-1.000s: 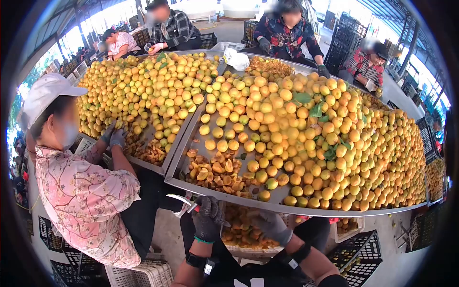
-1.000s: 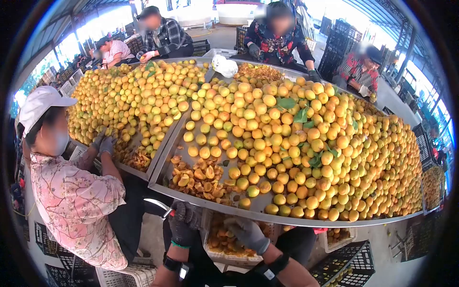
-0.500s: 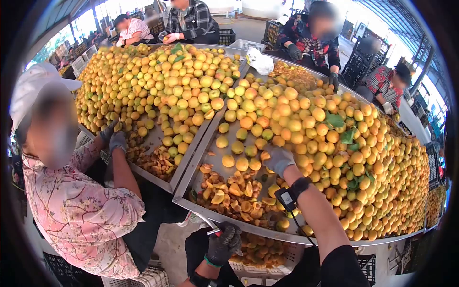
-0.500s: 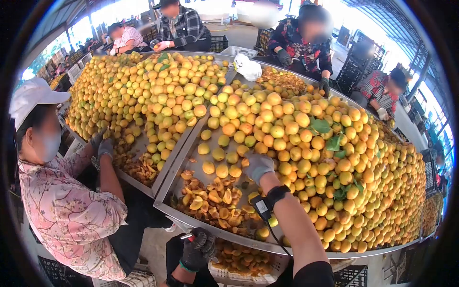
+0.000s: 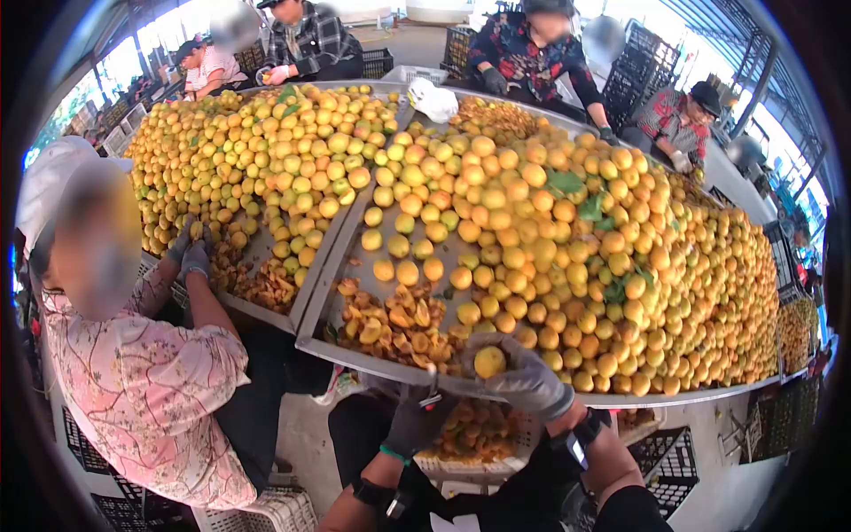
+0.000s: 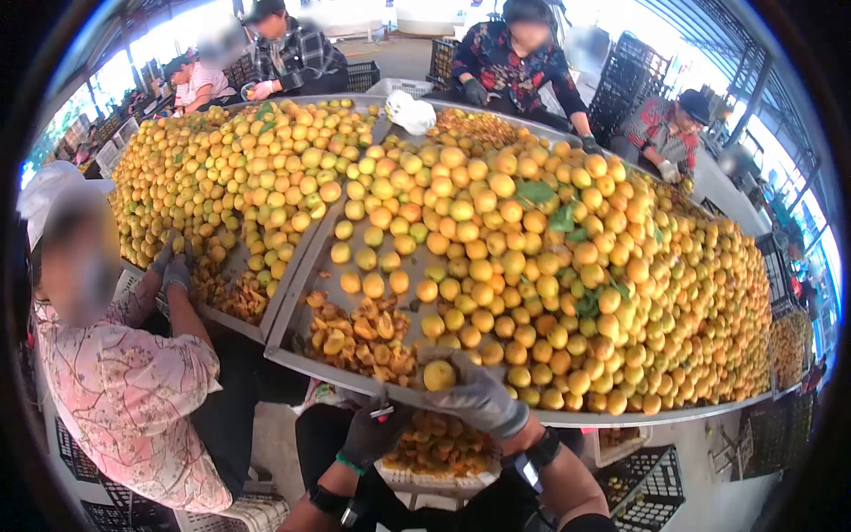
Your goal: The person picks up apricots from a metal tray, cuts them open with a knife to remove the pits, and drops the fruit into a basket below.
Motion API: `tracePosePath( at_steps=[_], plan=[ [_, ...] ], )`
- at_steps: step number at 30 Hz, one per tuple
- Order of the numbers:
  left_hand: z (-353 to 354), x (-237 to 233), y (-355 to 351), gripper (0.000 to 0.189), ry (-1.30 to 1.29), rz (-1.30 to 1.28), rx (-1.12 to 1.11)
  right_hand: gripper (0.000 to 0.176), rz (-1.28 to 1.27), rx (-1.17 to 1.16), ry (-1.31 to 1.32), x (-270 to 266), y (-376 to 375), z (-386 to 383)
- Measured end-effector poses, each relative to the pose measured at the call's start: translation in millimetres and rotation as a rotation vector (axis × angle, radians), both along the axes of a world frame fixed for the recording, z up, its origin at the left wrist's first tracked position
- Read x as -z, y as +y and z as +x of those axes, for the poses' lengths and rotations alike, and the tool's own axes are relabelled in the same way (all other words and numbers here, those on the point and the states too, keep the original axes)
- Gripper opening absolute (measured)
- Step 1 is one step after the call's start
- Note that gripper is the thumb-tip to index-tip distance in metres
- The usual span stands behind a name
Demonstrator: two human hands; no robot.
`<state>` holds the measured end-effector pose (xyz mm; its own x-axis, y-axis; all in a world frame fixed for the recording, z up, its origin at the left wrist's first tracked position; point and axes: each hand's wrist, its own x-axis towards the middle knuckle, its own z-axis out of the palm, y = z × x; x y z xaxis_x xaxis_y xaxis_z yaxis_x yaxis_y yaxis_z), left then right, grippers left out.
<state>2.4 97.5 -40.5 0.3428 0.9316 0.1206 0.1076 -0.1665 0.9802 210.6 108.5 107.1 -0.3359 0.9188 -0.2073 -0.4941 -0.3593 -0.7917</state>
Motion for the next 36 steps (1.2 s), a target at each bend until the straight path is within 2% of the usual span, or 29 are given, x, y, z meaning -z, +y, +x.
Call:
tracePosePath(
  at_steps=[1, 3, 4, 5, 7, 8, 10, 11, 13, 14, 15, 16, 17, 19, 20, 22, 23, 25, 26, 28, 30, 34, 36],
  plan=[
    [2, -36, -11, 0.015, 0.009, -0.016, 0.008, 0.062, -0.016, 0.008, 0.009, 7, -21, -3],
    [12, -102, -23, 0.014, 0.462, 0.027, 0.032, 0.055, 0.068, -0.014, -0.445, 20, -62, -14],
    [16, -107, -31, 0.017, 0.585, -0.007, 0.105, 0.04, 0.224, 0.066, -0.533, 23, -79, -24],
    [18, -104, -41, 0.017, 0.593, -0.007, 0.112, 0.04, 0.219, 0.072, -0.526, 33, -95, -26],
    [20, -99, -58, 0.036, 0.745, 0.22, 0.193, 0.031, 0.129, 0.245, -0.336, 51, -123, -31],
    [20, -101, -63, 0.036, 0.751, 0.228, 0.2, 0.026, 0.189, 0.267, -0.284, 53, -133, -25],
    [17, -118, -70, 0.025, 0.31, -0.034, 0.408, 0.026, 0.166, 0.213, -0.192, 63, -148, -8],
    [11, -124, -73, 0.025, 0.318, -0.033, 0.413, 0.027, 0.146, 0.15, -0.104, 66, -154, -2],
    [-3, -134, -76, 0.029, -0.004, -0.915, 0.561, 0.028, 0.25, 0.174, -0.003, 59, -162, 3],
    [-5, -123, -81, 0.029, 0.006, -0.915, 0.567, 0.03, 0.198, 0.138, -0.055, 60, -167, 7],
    [-8, -100, -90, 0.03, 0.032, -0.79, 0.589, 0.031, 0.143, 0.1, -0.106, 62, -173, 10],
    [-7, -97, -95, 0.031, 0.055, -0.661, 0.607, 0.038, 0.094, 0.13, -0.037, 64, -179, 5],
    [-5, -96, -100, 0.031, 0.062, -0.661, 0.61, 0.038, 0.095, 0.135, -0.033, 61, -183, 2],
    [4, -119, -109, 0.029, 0.107, -0.654, 0.393, 0.047, 0.146, 0.306, -0.252, 29, -188, -11],
    [3, -116, -111, 0.029, 0.113, -0.659, 0.394, 0.05, 0.155, 0.246, -0.14, 42, -194, -4],
    [4, -112, -114, 0.03, 0.236, 0.125, 0.343, 0.05, 0.123, 0.236, -0.152, 41, -205, -4],
    [3, -113, -117, 0.03, 0.239, 0.12, 0.348, 0.051, 0.097, 0.224, -0.17, 38, -211, -4],
    [3, -129, -121, 0.029, 0.443, 0.403, 0.298, 0.047, 0.027, 0.238, -0.13, 23, -217, -7],
    [4, -135, -123, 0.029, 0.447, 0.401, 0.302, 0.048, 0.077, 0.246, -0.162, 18, -217, -6],
    [6, -142, -125, 0.026, 0.458, 0.578, 0.253, 0.05, 0.129, 0.258, -0.194, 18, -219, -6],
    [6, -142, -126, 0.026, 0.47, 0.601, 0.261, 0.053, 0.104, 0.247, -0.401, 25, -222, -8],
    [7, -144, -130, 0.03, 0.523, 0.687, 0.259, 0.054, 0.203, 0.331, -0.498, 33, -225, -18],
    [3, -139, -132, 0.032, 0.606, 0.76, 0.241, 0.052, 0.393, 0.35, -0.754, 19, -222, -16]
  ],
)
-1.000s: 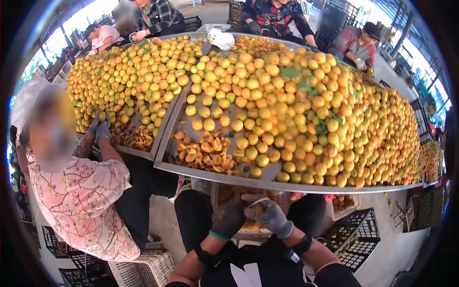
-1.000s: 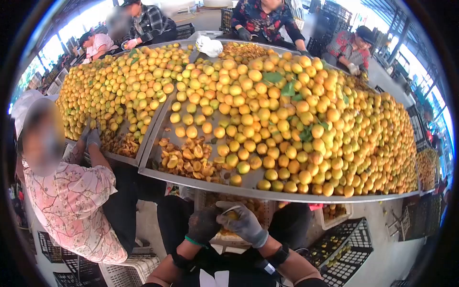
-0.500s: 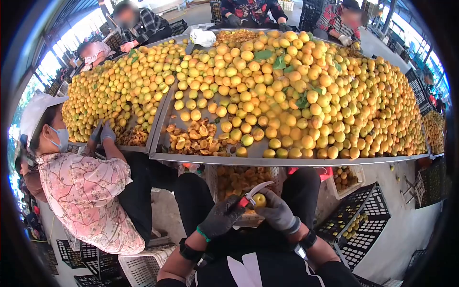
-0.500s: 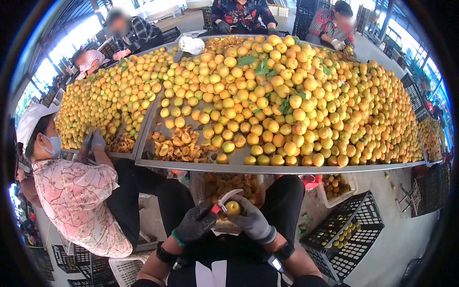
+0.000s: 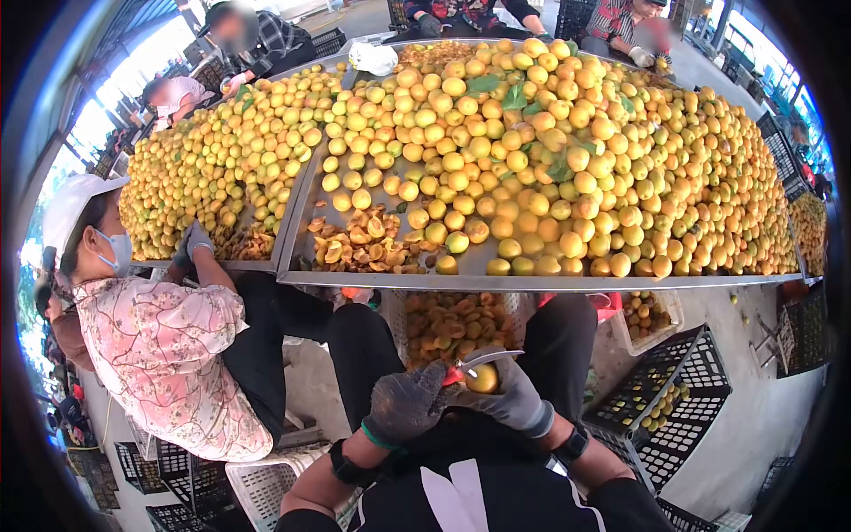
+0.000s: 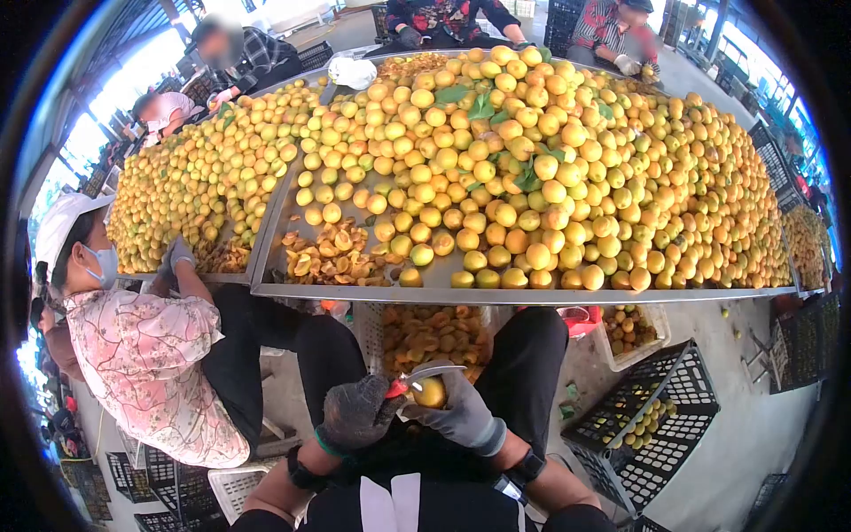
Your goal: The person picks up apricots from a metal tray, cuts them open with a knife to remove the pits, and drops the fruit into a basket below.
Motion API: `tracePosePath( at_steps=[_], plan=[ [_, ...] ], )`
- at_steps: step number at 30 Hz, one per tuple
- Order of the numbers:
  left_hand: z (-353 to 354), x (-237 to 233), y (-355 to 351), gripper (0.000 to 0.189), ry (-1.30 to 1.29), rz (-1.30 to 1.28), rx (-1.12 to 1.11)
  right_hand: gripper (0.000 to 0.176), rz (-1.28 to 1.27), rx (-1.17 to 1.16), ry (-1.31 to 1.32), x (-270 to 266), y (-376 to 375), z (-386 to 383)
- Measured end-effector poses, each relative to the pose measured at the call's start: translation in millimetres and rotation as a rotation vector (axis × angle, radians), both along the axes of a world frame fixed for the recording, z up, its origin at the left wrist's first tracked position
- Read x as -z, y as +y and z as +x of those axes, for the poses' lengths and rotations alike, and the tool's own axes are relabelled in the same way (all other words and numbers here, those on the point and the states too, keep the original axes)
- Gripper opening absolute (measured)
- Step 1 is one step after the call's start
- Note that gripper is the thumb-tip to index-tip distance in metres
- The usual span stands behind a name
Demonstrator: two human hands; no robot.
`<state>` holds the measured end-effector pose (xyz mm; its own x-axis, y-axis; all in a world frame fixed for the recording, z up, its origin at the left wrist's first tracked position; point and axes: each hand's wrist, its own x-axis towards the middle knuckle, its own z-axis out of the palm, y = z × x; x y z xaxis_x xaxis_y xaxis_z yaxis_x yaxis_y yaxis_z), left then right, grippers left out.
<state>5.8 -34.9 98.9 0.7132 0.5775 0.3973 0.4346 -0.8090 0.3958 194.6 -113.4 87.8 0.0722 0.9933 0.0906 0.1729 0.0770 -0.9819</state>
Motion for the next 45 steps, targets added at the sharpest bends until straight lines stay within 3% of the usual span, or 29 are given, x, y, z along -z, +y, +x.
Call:
tracePosePath(
  at_steps=[4, 6, 8, 10, 15, 18, 22, 23, 25, 27, 28, 29, 31, 32, 35, 37, 38, 40, 41, 43, 44, 45],
  plan=[
    [-1, -5, -4, 0.037, 0.171, 0.169, -0.047, 0.051, -0.022, -0.006, 0.055, -9, 1, -3],
    [-1, -8, -6, 0.037, 0.211, 0.165, -0.049, 0.051, -0.154, 0.014, 0.288, -6, -1, -6],
    [0, -8, -7, 0.036, 0.249, 0.159, -0.046, 0.051, -0.126, 0.036, 0.272, -3, -2, -9],
    [2, -7, -5, 0.034, 0.195, -0.035, -0.013, 0.052, -0.1, 0.058, 0.257, 5, -3, -11],
    [6, -2, -8, 0.033, 0.21, -0.105, -0.036, 0.052, 0.054, 0.104, -0.046, 12, -2, -11],
    [2, 4, -7, 0.034, 0.169, -0.128, -0.021, 0.05, 0.06, 0.107, -0.082, 12, -1, -14],
    [1, 9, -2, 0.034, 0.181, -0.25, 0.015, 0.049, 0.058, 0.109, -0.026, 15, 2, -13],
    [3, 8, 0, 0.034, 0.18, -0.25, 0.012, 0.047, 0.002, 0.096, 0.078, 12, 4, -9],
    [11, 2, 1, 0.033, 0.004, -0.62, 0.042, 0.046, -0.061, 0.087, 0.187, 3, 5, -2],
    [13, 15, -4, 0.036, 0.006, -0.633, 0.049, 0.04, -0.338, -0.045, 0.493, -8, 4, 7],
    [14, 21, -5, 0.039, 0.001, -0.643, 0.048, 0.034, -0.163, -0.047, 0.213, 9, 3, 7],
    [14, 26, -4, 0.039, -0.003, -0.648, 0.049, 0.034, -0.168, -0.047, 0.209, 12, 2, 9],
    [12, 20, 5, 0.038, 0.354, -0.531, 0.048, 0.031, -0.15, -0.137, 0.208, 14, 2, 10],
    [8, 21, 8, 0.038, 0.355, -0.53, 0.047, 0.031, -0.149, -0.138, 0.209, 12, 2, 9],
    [4, 24, 13, 0.036, 0.365, -0.421, 0.095, 0.035, -0.733, -0.082, 0.987, 5, 0, 4],
    [10, 20, 10, 0.031, 0.175, -0.688, -0.021, 0.036, -0.614, -0.075, 0.905, 7, 3, 0],
    [10, 18, 12, 0.031, 0.178, -0.686, -0.017, 0.038, -0.493, -0.063, 0.821, 9, 5, 0],
    [7, 13, 15, 0.037, -0.254, -0.926, -0.136, 0.038, -0.342, -0.001, 0.728, 27, 6, 8],
    [3, 9, 18, 0.037, -0.255, -0.929, -0.129, 0.039, -0.193, 0.047, 0.626, 34, 7, 12],
    [0, -5, 26, 0.047, -0.372, -1.061, -0.139, 0.043, -0.105, 0.094, 0.696, 31, 9, 15],
    [2, -19, 25, 0.057, -0.322, -0.779, -0.071, 0.044, -0.059, 0.106, 0.806, 24, 9, 14],
    [4, -18, 22, 0.057, -0.323, -0.783, -0.072, 0.046, -0.012, 0.119, 0.921, 15, 7, 12]
  ],
)
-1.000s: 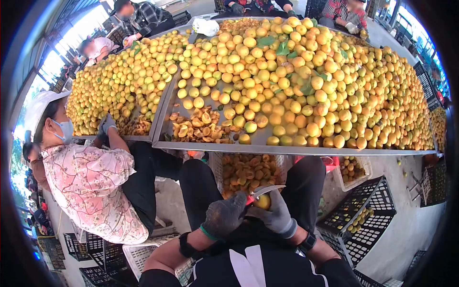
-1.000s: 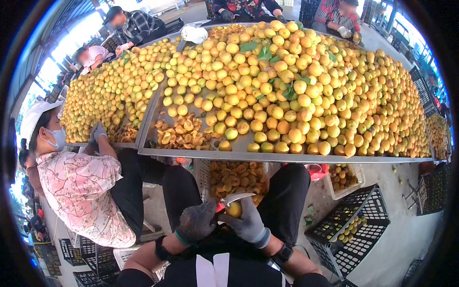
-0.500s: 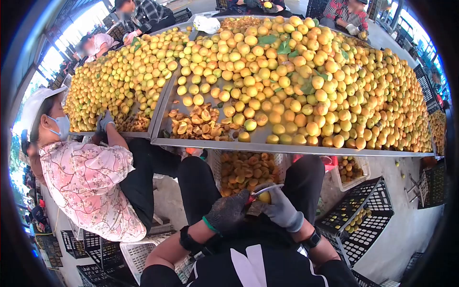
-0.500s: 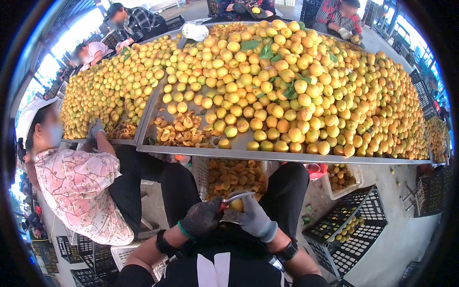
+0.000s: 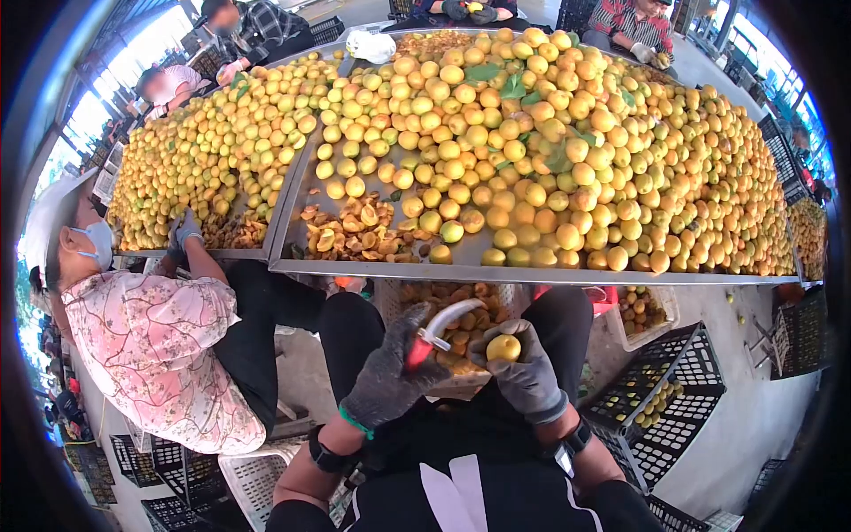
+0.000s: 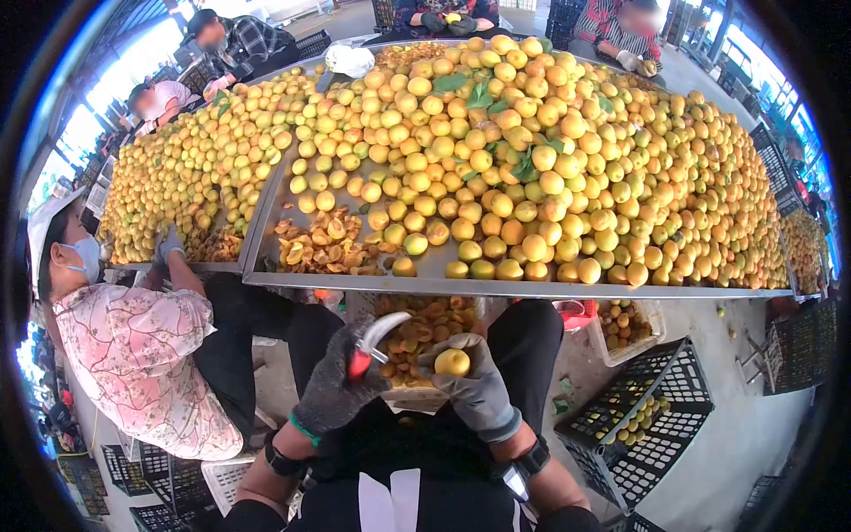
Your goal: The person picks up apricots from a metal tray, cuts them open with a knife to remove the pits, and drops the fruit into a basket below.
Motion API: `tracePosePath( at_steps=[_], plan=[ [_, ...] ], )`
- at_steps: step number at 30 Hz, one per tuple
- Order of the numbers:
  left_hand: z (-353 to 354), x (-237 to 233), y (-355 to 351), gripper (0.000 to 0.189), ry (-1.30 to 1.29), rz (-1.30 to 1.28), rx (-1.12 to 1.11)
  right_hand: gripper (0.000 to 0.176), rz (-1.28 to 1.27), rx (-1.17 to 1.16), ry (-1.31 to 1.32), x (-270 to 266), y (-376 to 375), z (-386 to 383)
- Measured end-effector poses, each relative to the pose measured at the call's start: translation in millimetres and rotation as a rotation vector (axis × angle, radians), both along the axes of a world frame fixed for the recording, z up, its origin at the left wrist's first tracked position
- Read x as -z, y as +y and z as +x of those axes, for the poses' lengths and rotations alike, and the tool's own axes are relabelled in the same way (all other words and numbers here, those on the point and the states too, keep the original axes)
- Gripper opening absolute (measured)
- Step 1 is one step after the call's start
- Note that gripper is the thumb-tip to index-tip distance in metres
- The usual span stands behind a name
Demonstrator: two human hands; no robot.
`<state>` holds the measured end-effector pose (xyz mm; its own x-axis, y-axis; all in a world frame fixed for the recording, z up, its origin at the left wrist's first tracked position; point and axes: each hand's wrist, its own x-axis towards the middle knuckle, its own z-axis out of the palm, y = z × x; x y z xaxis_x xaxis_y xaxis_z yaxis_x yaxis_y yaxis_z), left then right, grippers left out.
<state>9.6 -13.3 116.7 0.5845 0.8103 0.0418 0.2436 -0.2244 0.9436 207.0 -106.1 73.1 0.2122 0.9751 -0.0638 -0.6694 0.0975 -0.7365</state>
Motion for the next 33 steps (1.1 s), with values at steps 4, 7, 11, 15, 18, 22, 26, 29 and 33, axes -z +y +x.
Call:
tracePosePath(
  at_steps=[4, 7, 11, 15, 18, 22, 26, 29, 33],
  plan=[
    [7, -1, -13, 0.066, 0.103, 0.199, 0.118, 0.042, -0.094, -0.096, 0.035, -16, -1, 2],
    [6, 4, -18, 0.05, 0.282, 0.339, 0.152, 0.041, 0.015, -0.053, 0.049, -29, 4, -7],
    [4, 8, -20, 0.037, 0.162, 0.531, 0.048, 0.041, -0.011, -0.107, 0.114, -44, 1, -9],
    [4, -1, -20, 0.038, 0.327, 0.633, 0.072, 0.046, 0.078, -0.082, 0.077, -33, 1, -13],
    [2, 1, -21, 0.038, 0.456, 0.719, 0.108, 0.046, -0.006, -0.139, 0.147, -43, 0, -14],
    [-2, 6, -24, 0.037, 0.464, 0.728, 0.111, 0.043, 0.076, -0.105, 0.106, -39, -3, -18],
    [-4, 5, -28, 0.035, 0.532, 0.687, 0.146, 0.038, 0.098, -0.054, 0.109, -36, -4, -27],
    [-1, -1, -29, 0.031, 0.541, 0.651, 0.149, 0.04, 0.148, -0.038, 0.134, -33, -3, -32],
    [-1, 3, -25, 0.026, 0.537, 0.652, 0.206, 0.039, 0.147, -0.035, 0.178, -37, -4, -38]
  ],
)
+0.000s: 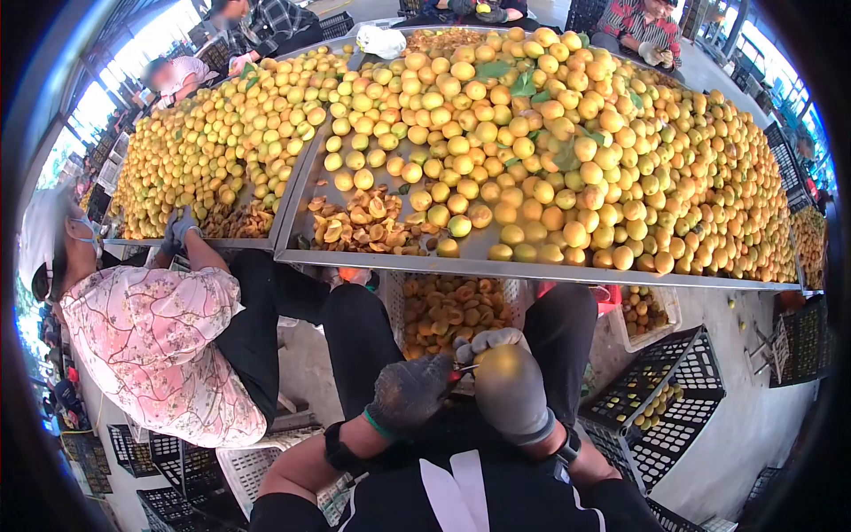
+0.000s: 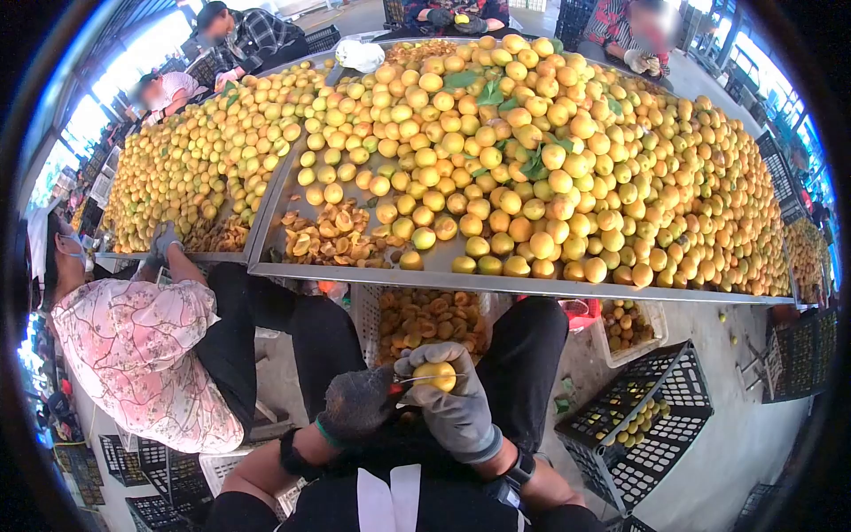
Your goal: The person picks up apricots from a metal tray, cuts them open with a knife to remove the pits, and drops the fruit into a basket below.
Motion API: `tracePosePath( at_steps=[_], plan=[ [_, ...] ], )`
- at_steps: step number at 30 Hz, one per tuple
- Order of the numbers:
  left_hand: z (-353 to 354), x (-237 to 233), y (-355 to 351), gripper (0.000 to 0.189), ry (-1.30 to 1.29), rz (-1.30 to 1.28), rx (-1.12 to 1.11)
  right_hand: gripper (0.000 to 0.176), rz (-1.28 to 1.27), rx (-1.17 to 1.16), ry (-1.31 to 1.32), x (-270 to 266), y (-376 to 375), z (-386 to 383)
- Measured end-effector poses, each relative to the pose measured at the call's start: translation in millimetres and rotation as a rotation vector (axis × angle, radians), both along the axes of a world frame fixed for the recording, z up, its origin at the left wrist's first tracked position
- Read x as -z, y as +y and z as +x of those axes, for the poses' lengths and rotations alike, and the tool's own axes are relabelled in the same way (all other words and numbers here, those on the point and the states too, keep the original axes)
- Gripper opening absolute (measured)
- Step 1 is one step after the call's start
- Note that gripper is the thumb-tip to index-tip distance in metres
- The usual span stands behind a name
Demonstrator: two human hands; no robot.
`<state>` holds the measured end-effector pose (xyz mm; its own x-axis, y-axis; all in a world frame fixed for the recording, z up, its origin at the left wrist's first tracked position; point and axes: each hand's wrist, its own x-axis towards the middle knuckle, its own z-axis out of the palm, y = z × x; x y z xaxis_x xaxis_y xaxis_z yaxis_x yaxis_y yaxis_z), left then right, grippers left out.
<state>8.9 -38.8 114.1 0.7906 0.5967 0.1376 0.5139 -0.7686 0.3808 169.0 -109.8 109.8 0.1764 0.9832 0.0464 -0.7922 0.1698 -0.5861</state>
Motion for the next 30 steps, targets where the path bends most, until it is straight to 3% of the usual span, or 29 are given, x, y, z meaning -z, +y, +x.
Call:
tracePosePath(
  at_steps=[3, 6, 8, 9, 12, 17, 22, 24, 25, 27, 28, 30],
  plan=[
    [3, 11, -1, 0.026, -0.036, -0.094, -0.071, 0.038, -0.028, 0.007, 0.007, 2, 2, -3],
    [3, 23, -3, 0.028, -0.074, -0.011, -0.106, 0.037, -0.065, 0.059, -0.21, 13, 5, -1],
    [4, 21, -2, 0.031, -0.051, -0.048, -0.106, 0.044, -0.297, 0.039, -0.49, 33, 6, 6],
    [6, 20, 0, 0.035, -0.026, -0.086, -0.099, 0.044, -0.295, 0.041, -0.491, 34, 7, 7],
    [10, 12, -8, 0.043, -0.001, -0.266, -0.106, 0.045, -0.228, 0.067, -0.298, 31, 5, 9],
    [11, 11, -4, 0.051, 0.068, -0.321, -0.13, 0.034, -0.231, 0.061, 0.037, 34, 7, -7],
    [7, 33, 2, 0.053, 0.013, -0.349, -0.149, 0.039, -0.322, 0.009, -0.101, 39, 7, 3],
    [5, 29, 2, 0.052, 0.017, -0.375, -0.124, 0.04, -0.29, 0.039, -0.48, 40, 5, 14],
    [6, 29, 1, 0.052, 0.014, -0.374, -0.123, 0.04, -0.289, 0.04, -0.483, 42, 5, 13],
    [11, 30, -5, 0.052, -0.106, -0.637, -0.086, 0.055, -0.171, -0.016, -0.308, 45, 4, 8],
    [14, 29, -8, 0.052, -0.112, -0.636, -0.086, 0.058, -0.233, -0.063, -0.028, 37, 3, 1],
    [16, 24, -13, 0.049, -0.184, -0.707, -0.065, 0.059, -0.177, -0.068, -0.031, 40, 4, 0]
  ],
)
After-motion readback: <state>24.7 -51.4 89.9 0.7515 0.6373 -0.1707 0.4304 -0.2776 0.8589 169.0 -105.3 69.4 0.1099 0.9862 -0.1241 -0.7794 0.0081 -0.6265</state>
